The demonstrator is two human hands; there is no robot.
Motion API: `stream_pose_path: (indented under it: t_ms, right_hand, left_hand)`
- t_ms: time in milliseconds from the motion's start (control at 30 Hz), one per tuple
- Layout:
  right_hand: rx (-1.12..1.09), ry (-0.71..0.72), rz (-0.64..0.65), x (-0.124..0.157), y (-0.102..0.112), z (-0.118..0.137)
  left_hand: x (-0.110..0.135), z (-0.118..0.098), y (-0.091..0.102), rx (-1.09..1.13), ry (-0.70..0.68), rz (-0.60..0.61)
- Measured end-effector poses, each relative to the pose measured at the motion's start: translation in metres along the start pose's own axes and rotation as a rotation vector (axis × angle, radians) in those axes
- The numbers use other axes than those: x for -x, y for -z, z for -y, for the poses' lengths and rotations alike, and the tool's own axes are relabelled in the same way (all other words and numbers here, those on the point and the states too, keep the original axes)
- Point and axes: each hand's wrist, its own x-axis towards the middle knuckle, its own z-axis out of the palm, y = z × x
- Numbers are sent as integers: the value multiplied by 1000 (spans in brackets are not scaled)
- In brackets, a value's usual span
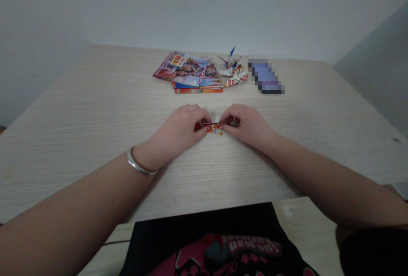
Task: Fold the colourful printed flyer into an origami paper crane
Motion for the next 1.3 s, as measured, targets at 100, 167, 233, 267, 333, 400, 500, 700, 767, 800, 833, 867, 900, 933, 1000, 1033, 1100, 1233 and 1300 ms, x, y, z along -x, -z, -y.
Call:
stream_pose_path:
  t_ms: [100,167,233,267,333,400,500,700,767,800,833,867,900,933,1000,1033,1100,1233,1300]
  right_hand:
    - [39,13,11,1,1,-2]
    - [74,37,18,1,2,-3]
    - [110,88,26,2,2,-2]
    - [125,122,28,2,3,-2]
    - [150,192,34,2,3,0]
    - [159,235,42,2,3,2]
    - [167,216,49,1,4,4]
    - [181,162,58,2,6,4]
    - [198,136,71,2,7,4]
    - [213,112,76,2,8,4]
    - [227,84,83,2,10,3]
    - [240,57,94,2,12,2]
    - [249,34,108,2,14,1]
    - [256,18,126,2,17,0]
    - [267,-1,162,2,21,-2]
    - [274,-3,176,2,23,-3]
    - [290,-4,196,3,26,-3]
    - [328,-8,184,4,26,-1]
    - [324,-3,164,5,26,-1]
  left_hand:
    - [0,1,0,4,-7,12]
    - [0,1,0,-9,-22,17]
    - [0,0,1,-54,-48,29]
    - [-1,-1,2,-88,-64,38]
    - [-2,-3,3,-165,-98,61]
    - [-3,-6,5,-232,-128,81]
    - [-4,-10,7,-294,-146,95]
    - [-4,-12,8,-272,-119,81]
    - [-5,-12,8,-260,-112,86]
    - [-5,-12,9,-257,-110,88]
    - [-5,-12,9,-253,-109,88]
    - [-5,-12,10,-248,-109,88]
    - [-5,-12,10,-243,-110,88]
    - [-4,-12,10,-238,-109,89]
    - [-4,-12,10,-229,-106,95]
    - [-4,-11,10,-225,-103,99]
    - [-3,-10,9,-215,-97,105]
    - [-4,-9,8,-191,-98,94]
    - [-4,-9,7,-180,-88,88]
